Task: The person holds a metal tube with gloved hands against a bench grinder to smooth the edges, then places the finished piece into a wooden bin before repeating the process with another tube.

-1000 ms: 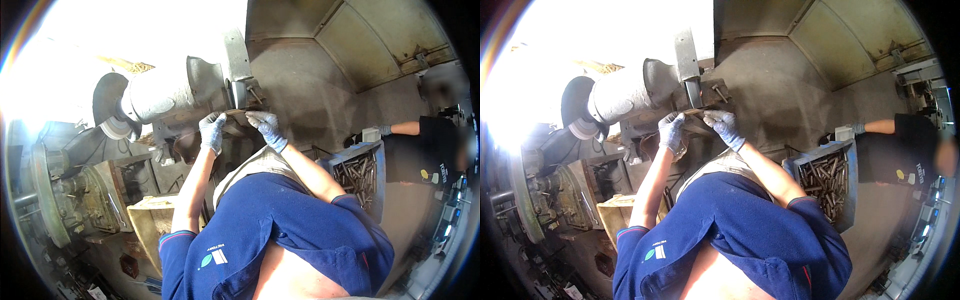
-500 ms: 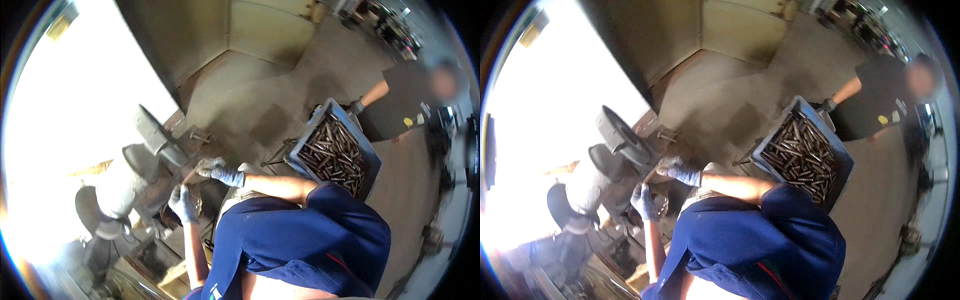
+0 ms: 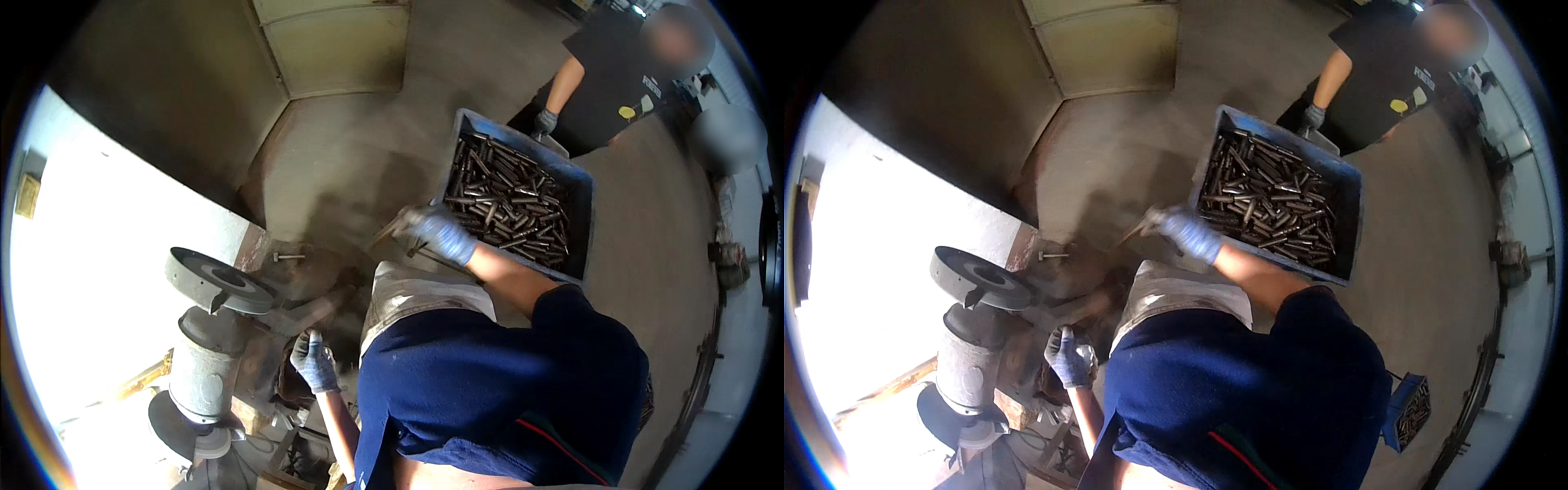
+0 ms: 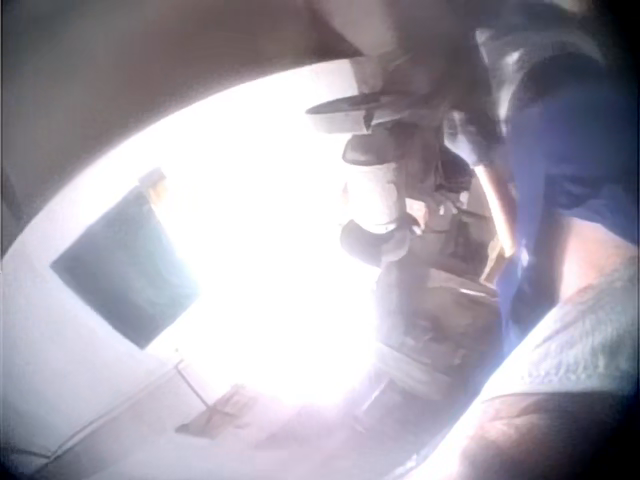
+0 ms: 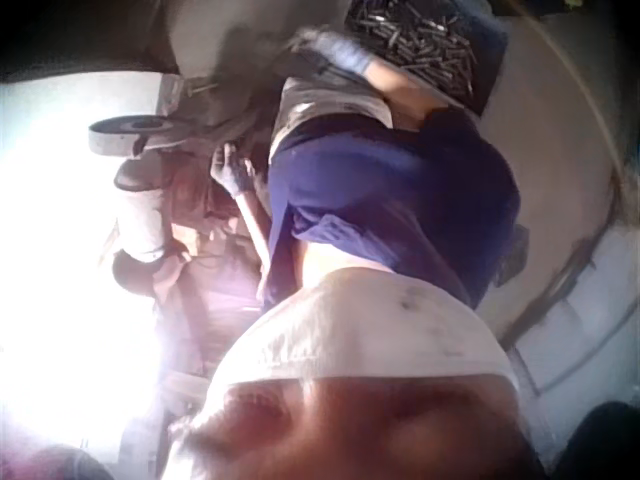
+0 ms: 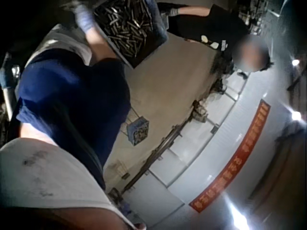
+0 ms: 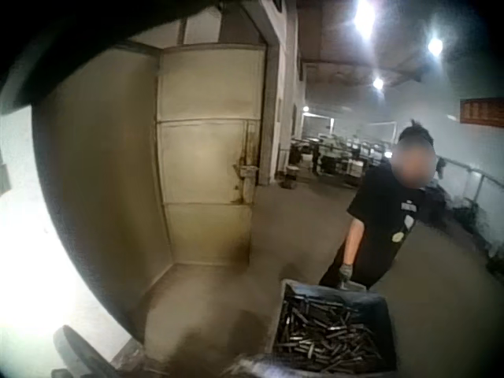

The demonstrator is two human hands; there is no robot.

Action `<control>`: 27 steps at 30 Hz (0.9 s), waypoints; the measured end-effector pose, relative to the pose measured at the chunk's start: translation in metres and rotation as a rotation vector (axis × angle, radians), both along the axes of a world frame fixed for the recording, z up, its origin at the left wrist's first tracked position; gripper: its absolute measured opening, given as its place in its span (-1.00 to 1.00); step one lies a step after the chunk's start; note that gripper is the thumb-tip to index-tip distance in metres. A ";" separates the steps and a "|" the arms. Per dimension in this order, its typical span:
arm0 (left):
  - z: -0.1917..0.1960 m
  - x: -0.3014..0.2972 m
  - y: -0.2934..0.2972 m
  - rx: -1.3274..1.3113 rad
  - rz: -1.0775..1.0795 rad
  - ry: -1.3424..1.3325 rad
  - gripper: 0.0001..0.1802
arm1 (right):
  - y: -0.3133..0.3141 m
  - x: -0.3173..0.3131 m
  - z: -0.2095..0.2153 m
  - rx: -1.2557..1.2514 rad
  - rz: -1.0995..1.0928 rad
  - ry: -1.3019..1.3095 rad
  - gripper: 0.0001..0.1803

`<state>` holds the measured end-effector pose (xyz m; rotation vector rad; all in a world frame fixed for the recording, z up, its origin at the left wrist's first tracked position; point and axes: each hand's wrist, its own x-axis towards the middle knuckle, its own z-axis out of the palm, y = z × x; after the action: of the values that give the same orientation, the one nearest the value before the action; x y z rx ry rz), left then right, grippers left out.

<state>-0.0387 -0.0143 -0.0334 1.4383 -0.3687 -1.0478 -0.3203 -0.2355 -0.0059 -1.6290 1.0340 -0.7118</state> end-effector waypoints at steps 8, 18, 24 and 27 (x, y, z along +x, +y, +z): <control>-0.051 0.011 0.054 -0.007 0.123 0.261 -0.82 | -0.006 -0.199 0.000 0.265 -0.756 -0.423 -0.66; -0.036 0.024 0.085 -0.003 0.260 0.106 -0.84 | -0.015 -0.019 0.040 -0.287 -0.118 0.293 -0.61; -0.003 0.027 0.195 0.089 0.620 -0.297 -0.65 | 0.056 0.077 0.004 0.002 0.382 0.331 -0.75; -0.008 0.006 0.295 0.080 1.021 -0.187 -0.83 | 0.052 0.079 -0.042 0.317 0.423 0.200 -0.70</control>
<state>-0.0324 0.2810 -0.0412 1.5131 0.2837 -0.0998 -0.2410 -0.1830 -0.0481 -1.5852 0.8482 -0.0981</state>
